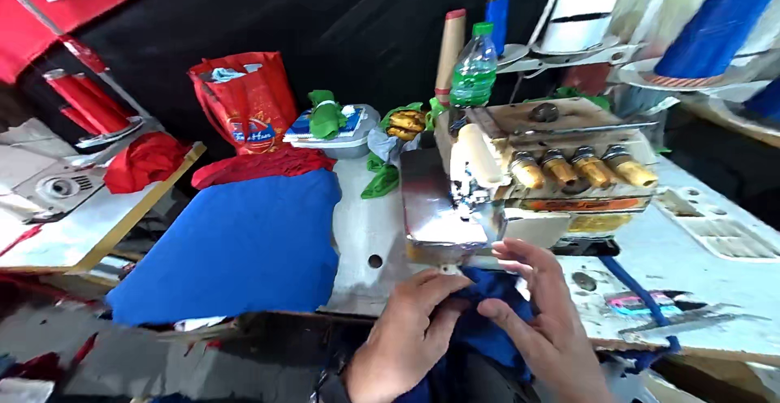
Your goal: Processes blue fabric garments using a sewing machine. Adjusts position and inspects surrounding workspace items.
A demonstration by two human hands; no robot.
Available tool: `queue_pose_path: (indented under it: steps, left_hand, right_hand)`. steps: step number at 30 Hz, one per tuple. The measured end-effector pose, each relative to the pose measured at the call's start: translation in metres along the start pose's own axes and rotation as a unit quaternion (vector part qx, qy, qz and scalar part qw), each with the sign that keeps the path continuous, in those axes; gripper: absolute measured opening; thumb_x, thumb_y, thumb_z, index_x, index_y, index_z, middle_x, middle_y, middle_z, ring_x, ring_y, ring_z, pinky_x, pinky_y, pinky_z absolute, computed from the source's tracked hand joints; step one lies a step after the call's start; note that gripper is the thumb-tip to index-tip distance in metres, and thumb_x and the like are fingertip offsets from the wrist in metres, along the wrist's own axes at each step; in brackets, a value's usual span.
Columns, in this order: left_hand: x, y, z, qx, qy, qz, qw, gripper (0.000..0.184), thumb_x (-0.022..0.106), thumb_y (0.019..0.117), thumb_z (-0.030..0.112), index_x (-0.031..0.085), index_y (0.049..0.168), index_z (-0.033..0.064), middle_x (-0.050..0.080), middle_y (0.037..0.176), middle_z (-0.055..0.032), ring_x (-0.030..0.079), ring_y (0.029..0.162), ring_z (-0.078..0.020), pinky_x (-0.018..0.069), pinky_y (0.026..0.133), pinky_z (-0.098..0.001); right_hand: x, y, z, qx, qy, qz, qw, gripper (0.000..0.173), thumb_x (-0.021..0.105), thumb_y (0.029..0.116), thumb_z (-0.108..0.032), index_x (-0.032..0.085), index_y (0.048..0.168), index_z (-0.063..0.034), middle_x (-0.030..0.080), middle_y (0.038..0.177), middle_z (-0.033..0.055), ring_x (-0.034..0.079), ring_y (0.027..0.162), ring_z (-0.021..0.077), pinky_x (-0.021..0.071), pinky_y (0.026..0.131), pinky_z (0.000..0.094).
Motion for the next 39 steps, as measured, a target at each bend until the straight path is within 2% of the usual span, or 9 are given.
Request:
queue_pose_path:
  steps: [8,12,17,22,25,29,32,36,39]
  left_hand:
    - [-0.087,-0.029,0.04,-0.026,0.051,0.129,0.99,0.025,0.074,0.0885,0.004,0.062,0.111,0.0042,0.067,0.09,0.0007,0.064,0.08,-0.0017,0.0565,0.071,-0.0174]
    - [-0.092,-0.059,0.021,-0.125,0.156,0.167,0.965,0.028,0.071,0.077,0.005,0.069,0.105,0.0087,0.068,0.092,0.0031,0.064,0.08,0.0015,0.0565,0.069,-0.0167]
    - [-0.118,-0.118,-0.007,-0.205,0.119,0.128,0.963,0.028,0.067,0.0815,-0.001,0.072,0.109,0.0,0.072,0.105,-0.0073,0.068,0.098,-0.0062,0.0571,0.088,-0.023]
    - [-0.202,-0.131,0.032,-0.283,0.031,0.187,0.94,0.021,0.063,0.0906,-0.002,0.072,0.106,0.0077,0.073,0.095,0.0135,0.066,0.089,0.0059,0.0555,0.082,-0.0165]
    - [-0.259,-0.113,0.021,-0.248,0.231,0.178,0.924,0.023,0.06,0.0876,0.005,0.072,0.105,0.0126,0.072,0.101,0.0104,0.066,0.094,0.002,0.0572,0.084,-0.0228]
    - [-0.298,-0.056,-0.037,-0.21,0.426,0.087,0.876,0.024,0.059,0.0976,-0.002,0.068,0.12,-0.0015,0.068,0.118,-0.0227,0.066,0.106,-0.04,0.0508,0.091,-0.0622]
    - [-0.289,-0.046,-0.091,-0.235,0.512,0.009,0.826,0.049,0.078,0.0892,0.009,0.061,0.132,-0.0081,0.053,0.137,-0.0374,0.048,0.127,-0.0605,0.0317,0.104,-0.0785]
    - [-0.209,-0.072,-0.086,-0.113,0.443,-0.029,0.889,0.032,0.068,0.0961,0.024,0.071,0.122,0.005,0.06,0.133,-0.0222,0.056,0.125,-0.0433,0.0461,0.103,-0.0636]
    - [-0.139,-0.097,-0.069,-0.046,0.328,-0.057,0.942,0.026,0.061,0.1008,0.032,0.075,0.114,0.0135,0.069,0.117,-0.0106,0.066,0.112,-0.0276,0.0547,0.096,-0.0459]
  right_hand:
    - [0.056,0.055,-0.098,-0.099,0.093,-0.165,0.977,0.019,0.062,0.0999,-0.035,0.07,0.102,-0.0171,0.065,0.081,-0.0155,0.06,0.073,-0.0114,0.0499,0.064,0.0064]
    - [0.062,0.1,-0.129,-0.118,0.138,-0.188,0.965,0.014,0.063,0.1012,-0.019,0.07,0.112,-0.0124,0.07,0.096,-0.0098,0.066,0.086,-0.0029,0.0572,0.076,0.0149]
    - [0.018,0.135,-0.131,-0.097,0.167,-0.024,0.981,0.016,0.055,0.106,-0.019,0.063,0.12,-0.0162,0.069,0.105,-0.0112,0.068,0.095,0.0005,0.0587,0.086,0.0208]
    - [0.006,0.138,-0.113,0.001,0.252,-0.027,0.967,0.02,0.052,0.1069,-0.021,0.071,0.11,-0.0256,0.072,0.095,-0.0175,0.068,0.085,-0.0064,0.0584,0.077,0.0134]
    - [0.041,0.155,-0.086,-0.01,0.2,-0.029,0.979,0.02,0.052,0.1067,-0.017,0.062,0.12,-0.0069,0.07,0.1,-0.0025,0.068,0.088,0.0021,0.06,0.079,0.0226]
    - [0.116,0.151,-0.053,0.065,-0.137,-0.112,0.982,0.048,0.062,0.1003,-0.01,0.045,0.143,0.0031,0.06,0.127,0.0287,0.064,0.113,0.0392,0.0521,0.094,0.0565]
    - [0.162,0.112,-0.032,0.063,-0.229,-0.219,0.946,0.072,0.072,0.0945,-0.01,0.035,0.155,-0.0005,0.049,0.139,0.0362,0.055,0.121,0.0551,0.0501,0.093,0.0662]
    - [0.154,0.055,-0.011,0.078,-0.22,-0.258,0.937,0.052,0.067,0.099,-0.015,0.05,0.146,-0.0021,0.06,0.129,0.0261,0.067,0.106,0.0406,0.0564,0.089,0.0553]
    - [0.132,0.018,0.002,0.043,-0.261,-0.253,0.931,0.042,0.068,0.098,-0.026,0.062,0.127,0.0029,0.07,0.097,0.0201,0.071,0.082,0.0369,0.0588,0.074,0.0545]
Point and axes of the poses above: each hand's wrist, its own y-axis towards the middle knuckle, its own x-axis out of the palm, z = x × y, the point moved 4 cm from there along y, towards the middle knuckle
